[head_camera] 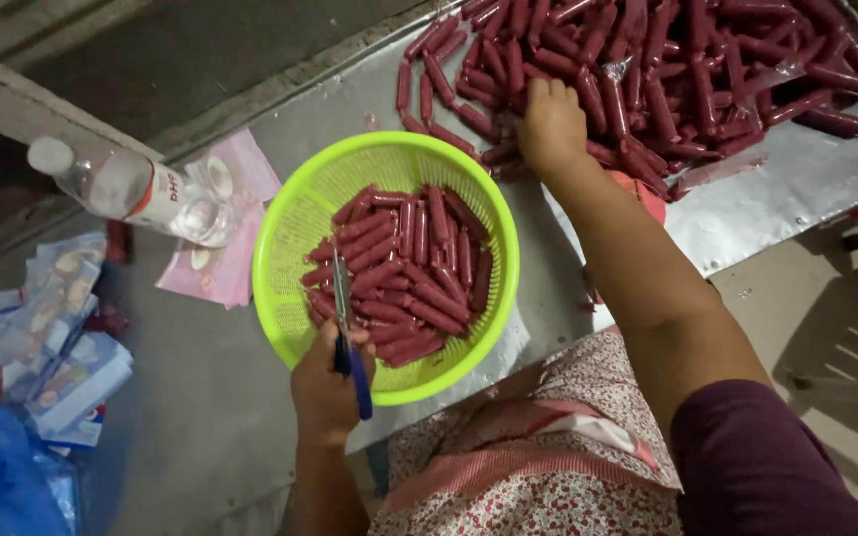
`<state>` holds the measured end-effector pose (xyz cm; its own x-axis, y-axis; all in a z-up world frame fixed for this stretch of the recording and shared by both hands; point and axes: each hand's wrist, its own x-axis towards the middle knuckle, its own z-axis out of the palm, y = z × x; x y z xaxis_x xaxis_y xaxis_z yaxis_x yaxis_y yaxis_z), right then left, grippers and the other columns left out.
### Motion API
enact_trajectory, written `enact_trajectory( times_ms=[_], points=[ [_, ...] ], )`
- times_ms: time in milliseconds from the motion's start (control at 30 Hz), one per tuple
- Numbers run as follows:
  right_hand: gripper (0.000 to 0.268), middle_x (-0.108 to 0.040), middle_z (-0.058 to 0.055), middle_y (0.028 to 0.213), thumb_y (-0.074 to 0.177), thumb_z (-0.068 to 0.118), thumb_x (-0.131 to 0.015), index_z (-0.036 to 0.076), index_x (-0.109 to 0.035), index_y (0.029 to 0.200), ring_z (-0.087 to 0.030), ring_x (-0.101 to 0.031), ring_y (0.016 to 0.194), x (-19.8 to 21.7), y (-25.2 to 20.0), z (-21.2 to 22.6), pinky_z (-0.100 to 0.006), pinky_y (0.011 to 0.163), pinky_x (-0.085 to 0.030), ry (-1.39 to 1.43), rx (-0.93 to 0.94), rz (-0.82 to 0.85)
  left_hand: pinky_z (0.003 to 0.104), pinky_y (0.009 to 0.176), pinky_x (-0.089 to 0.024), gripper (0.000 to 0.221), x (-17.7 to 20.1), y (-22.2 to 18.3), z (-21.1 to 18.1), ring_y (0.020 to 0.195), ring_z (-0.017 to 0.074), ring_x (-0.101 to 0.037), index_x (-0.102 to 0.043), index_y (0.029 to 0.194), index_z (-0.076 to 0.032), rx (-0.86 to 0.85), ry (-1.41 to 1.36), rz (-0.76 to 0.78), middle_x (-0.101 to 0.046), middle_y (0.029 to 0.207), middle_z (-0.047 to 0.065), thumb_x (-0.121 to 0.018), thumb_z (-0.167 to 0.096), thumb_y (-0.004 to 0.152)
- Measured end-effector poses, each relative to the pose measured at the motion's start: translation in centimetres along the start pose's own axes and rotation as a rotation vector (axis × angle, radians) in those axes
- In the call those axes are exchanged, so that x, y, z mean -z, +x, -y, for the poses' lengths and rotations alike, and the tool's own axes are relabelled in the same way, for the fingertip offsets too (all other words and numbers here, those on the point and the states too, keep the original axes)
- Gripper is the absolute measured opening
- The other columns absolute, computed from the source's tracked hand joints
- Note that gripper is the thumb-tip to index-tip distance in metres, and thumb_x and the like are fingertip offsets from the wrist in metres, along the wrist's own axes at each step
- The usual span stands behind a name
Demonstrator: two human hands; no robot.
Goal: Cutting individual sausages from a continuous chain using scissors and collecting them in a basket.
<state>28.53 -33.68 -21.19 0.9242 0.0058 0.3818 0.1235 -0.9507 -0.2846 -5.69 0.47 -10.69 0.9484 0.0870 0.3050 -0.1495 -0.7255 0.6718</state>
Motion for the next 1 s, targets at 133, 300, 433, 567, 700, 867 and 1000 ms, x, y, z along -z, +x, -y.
enact_trajectory(
  times_ms=[133,300,433,567,700,867,1000],
  points=[
    [0.042,-0.059,-0.023,0.117,0.093,0.035,-0.071,0.005,-0.054,0.117,-0.046,-0.061,0.101,3.6,-0.3,1.2,-0.060,0.075,-0.051,0.207,-0.215,0.271,0.025,0.086,-0.054,0.017,0.1,0.2,0.0,0.091,0.0118,-0.072,-0.070,0.105,-0.012,0.014,-0.104,0.044,-0.076,0.098,-0.001,-0.073,-0.017,0.089],
    [0.046,-0.063,-0.008,0.086,0.112,0.043,-0.044,0.004,-0.067,0.103,-0.020,-0.057,0.066,7.6,-4.4,1.3,-0.037,0.054,-0.047,0.597,-0.193,0.367,0.027,0.090,-0.059,0.020,-0.3,0.0,0.4,0.092,0.0138,-0.074,-0.071,0.108,-0.009,-0.113,-0.053,-0.036,-0.076,0.100,0.001,-0.073,-0.011,0.089],
    [0.036,-0.069,-0.017,0.087,0.108,0.044,-0.047,0.011,-0.063,0.109,-0.037,-0.065,0.079,10.9,-8.8,2.3,-0.049,0.071,-0.046,0.408,-0.170,0.503,0.028,0.095,-0.057,0.034,-0.8,-0.6,1.5,0.095,0.0139,-0.074,-0.068,0.119,-0.005,-0.016,-0.042,-0.004,-0.077,0.101,0.002,-0.075,-0.014,0.087],
    [0.037,-0.068,-0.019,0.104,0.104,0.038,-0.046,0.009,-0.066,0.115,-0.041,-0.065,0.096,12.1,-10.4,3.0,-0.055,0.073,-0.052,-0.004,0.003,0.593,0.026,0.087,-0.056,0.043,0.4,0.0,-0.9,0.089,0.0124,-0.072,-0.068,0.126,-0.009,0.246,-0.093,0.100,-0.077,0.098,-0.001,-0.076,-0.017,0.084],
    [0.032,-0.063,-0.020,0.105,0.101,0.029,-0.062,0.002,-0.065,0.117,-0.040,-0.060,0.089,9.6,-8.6,3.3,-0.052,0.070,-0.050,0.021,0.296,0.113,0.029,0.087,-0.058,0.051,0.8,0.4,-1.7,0.092,0.0137,-0.075,-0.066,0.132,-0.014,0.246,0.005,0.137,-0.079,0.100,-0.004,-0.077,-0.020,0.082],
    [0.032,-0.063,-0.026,0.116,0.092,0.017,-0.070,-0.002,-0.064,0.118,-0.047,-0.063,0.101,6.4,-1.0,7.2,-0.056,0.082,-0.050,0.426,0.217,0.283,0.028,0.087,-0.057,0.048,0.3,0.0,-0.7,0.091,0.0124,-0.075,-0.068,0.128,-0.014,0.314,0.005,0.155,-0.080,0.099,-0.004,-0.076,-0.023,0.082],
    [0.031,-0.061,-0.022,0.113,0.094,0.027,-0.070,0.011,-0.066,0.121,-0.043,-0.062,0.102,1.1,3.4,10.0,-0.052,0.086,-0.047,0.448,0.189,0.398,0.036,0.070,-0.053,0.045,1.0,1.3,-2.1,0.077,0.0158,-0.074,-0.070,0.122,-0.032,0.570,0.207,0.323,-0.076,0.080,-0.005,-0.068,-0.042,0.077]
  ],
)
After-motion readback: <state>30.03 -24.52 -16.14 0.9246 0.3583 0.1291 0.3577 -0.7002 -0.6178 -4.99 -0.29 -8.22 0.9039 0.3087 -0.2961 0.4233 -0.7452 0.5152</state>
